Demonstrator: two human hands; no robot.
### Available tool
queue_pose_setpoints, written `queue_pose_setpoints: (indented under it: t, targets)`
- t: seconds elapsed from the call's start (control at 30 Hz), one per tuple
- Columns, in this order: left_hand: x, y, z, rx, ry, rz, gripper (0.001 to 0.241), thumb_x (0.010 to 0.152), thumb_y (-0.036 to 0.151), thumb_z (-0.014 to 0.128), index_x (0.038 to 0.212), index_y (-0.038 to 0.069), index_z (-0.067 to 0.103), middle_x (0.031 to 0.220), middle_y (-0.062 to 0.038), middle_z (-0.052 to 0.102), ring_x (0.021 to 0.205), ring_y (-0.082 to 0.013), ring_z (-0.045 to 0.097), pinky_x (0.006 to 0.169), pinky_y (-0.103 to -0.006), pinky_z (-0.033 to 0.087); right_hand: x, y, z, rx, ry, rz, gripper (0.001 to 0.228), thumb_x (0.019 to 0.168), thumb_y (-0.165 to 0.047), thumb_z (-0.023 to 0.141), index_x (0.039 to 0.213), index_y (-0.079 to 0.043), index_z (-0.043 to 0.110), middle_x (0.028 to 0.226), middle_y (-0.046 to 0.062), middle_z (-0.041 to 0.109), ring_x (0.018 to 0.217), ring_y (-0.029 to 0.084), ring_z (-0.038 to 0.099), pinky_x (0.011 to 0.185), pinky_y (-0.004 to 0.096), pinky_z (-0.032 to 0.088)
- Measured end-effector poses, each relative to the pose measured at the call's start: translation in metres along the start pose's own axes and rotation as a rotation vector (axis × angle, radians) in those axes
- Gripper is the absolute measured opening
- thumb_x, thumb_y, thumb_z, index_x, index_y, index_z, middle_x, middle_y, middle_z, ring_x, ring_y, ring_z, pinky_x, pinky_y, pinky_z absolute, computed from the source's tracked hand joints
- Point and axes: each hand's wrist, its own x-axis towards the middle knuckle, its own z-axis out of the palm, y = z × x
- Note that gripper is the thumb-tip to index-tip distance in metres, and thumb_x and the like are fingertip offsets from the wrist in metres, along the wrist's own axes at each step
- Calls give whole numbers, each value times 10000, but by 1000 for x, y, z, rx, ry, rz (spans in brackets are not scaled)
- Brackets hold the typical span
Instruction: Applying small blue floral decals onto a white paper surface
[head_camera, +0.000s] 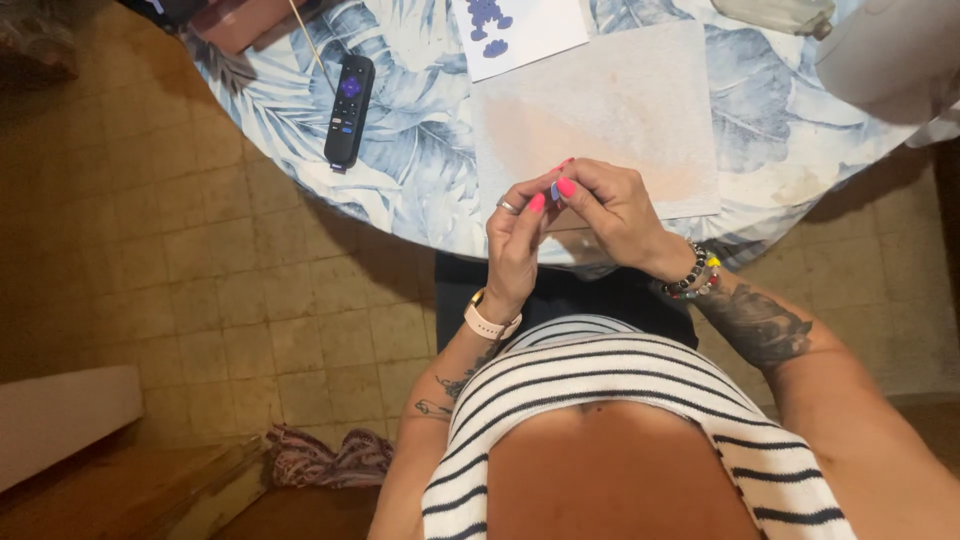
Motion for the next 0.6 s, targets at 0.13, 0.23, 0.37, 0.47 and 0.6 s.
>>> queue_pose_setpoints:
  t: [0.13, 0.23, 0.37, 0.47, 0.6]
  targets:
    - [-2, 10, -7, 62, -37, 34, 298, 872, 147, 483, 1075, -70, 509, 1105, -188, 547, 1005, -171, 529, 878, -292, 442, 1, 5, 1, -32, -20, -18, 238, 914, -173, 448, 733, -55, 549, 618, 95, 504, 616, 229, 529, 619, 309, 423]
    - [-9, 31, -11, 578, -85, 178, 310, 848, 155, 469, 1082, -44, 508, 1098, -216, 539, 1075, -330, 496, 891, -380, 429, 8, 21, -4, -251, -103, -111, 253, 920, -193, 409, 732, -50, 498, 618, 122, 466, 615, 331, 506, 555, 349, 418]
    - [-25, 32, -35, 1405, -135, 465, 327, 799, 149, 542, 1123, 110, 526, 1173, -64, 513, 1142, -286, 459, 977, -474, 284, 45, 27, 4, -799, -417, -178, 214, 885, -193, 384, 784, -20, 460, 711, 154, 501, 645, 330, 500, 478, 420, 407]
    - [-34, 29, -46, 1668, -249, 412, 384, 825, 304, 526, 1182, 172, 479, 1260, -37, 434, 1212, -283, 381, 987, -545, 227, 78, 61, 21, -1103, -481, -261, 295, 925, -241, 346, 701, -67, 423, 636, 62, 445, 519, 212, 404, 367, 308, 321]
    - [-35, 28, -53, 1802, -316, 379, 540, 811, 493, 525, 1263, 223, 405, 1339, -12, 353, 1257, -243, 322, 995, -556, 209, 104, 32, 47, -1408, -639, -76, 246, 887, -233, 351, 827, -82, 536, 727, 63, 532, 559, 188, 492, 375, 263, 368]
